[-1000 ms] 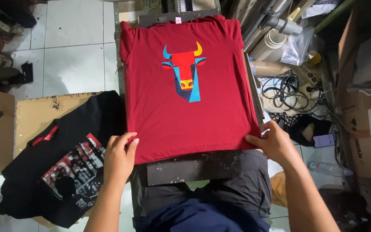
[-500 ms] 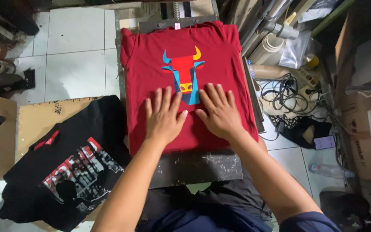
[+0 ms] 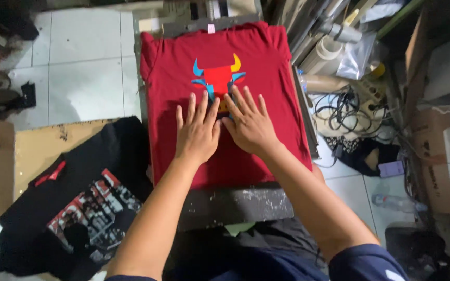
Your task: The person places a red t-shirt with a bull graphic onto a heat press machine, smooths it out, and operates the press. They then remove the shirt and place a black t-shirt with a graphic onto the press, smoothing it out as well.
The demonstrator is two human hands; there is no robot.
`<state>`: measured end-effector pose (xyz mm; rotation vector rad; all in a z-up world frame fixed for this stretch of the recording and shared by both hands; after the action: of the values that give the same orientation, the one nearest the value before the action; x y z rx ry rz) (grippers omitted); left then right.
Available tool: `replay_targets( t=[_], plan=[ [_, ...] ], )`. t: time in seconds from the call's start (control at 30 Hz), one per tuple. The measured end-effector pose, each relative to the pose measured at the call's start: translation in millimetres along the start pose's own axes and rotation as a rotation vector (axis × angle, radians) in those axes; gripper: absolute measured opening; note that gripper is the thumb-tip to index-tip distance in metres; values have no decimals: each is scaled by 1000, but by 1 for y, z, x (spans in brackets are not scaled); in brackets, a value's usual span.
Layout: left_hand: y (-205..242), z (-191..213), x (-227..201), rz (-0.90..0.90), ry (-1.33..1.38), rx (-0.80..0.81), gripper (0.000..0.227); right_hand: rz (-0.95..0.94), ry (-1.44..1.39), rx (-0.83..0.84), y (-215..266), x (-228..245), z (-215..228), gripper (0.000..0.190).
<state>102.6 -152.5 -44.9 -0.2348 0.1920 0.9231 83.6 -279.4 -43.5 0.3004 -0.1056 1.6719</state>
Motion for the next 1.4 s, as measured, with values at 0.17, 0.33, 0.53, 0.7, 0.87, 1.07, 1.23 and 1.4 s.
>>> replay_targets(
  t=[0.17, 0.33, 0.53, 0.7, 0.87, 1.07, 1.23, 1.4],
  plan=[
    [3, 4, 33, 172, -11, 248, 72, -107, 57, -24, 8, -46, 7, 65],
    [16, 12, 58, 249, -9, 275, 77, -257, 34, 42, 20, -89, 0, 69],
    [17, 18, 50, 250, -34, 282, 77, -273, -8, 27, 3, -64, -1, 74],
    [18, 22, 48, 243, -34, 277, 80, -8, 27, 85, -28, 11, -28, 68],
    [20, 25, 47, 244, -20, 298, 81, -65, 81, -188, -25, -29, 0, 64],
    [18, 27, 49, 253, -4, 282, 83, -232, 86, -87, 9, -51, -1, 72],
    [21, 26, 47, 263, 12, 272, 82, -43, 69, 107, 47, -6, -7, 73],
    [40, 21, 44, 245, -9, 217, 79, -141, 94, 129, 76, -30, -3, 71]
  ],
)
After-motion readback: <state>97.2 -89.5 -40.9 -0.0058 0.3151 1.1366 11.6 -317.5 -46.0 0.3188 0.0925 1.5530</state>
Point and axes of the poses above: each hand's wrist, its own y-axis away from the middle knuckle, its own z-axis out of the back of the hand, x = y × z, the point moved 8 cm from there along -y, towards the middle knuckle, and after that the axes turned 8 degrees about x, right-handed, at the moved point
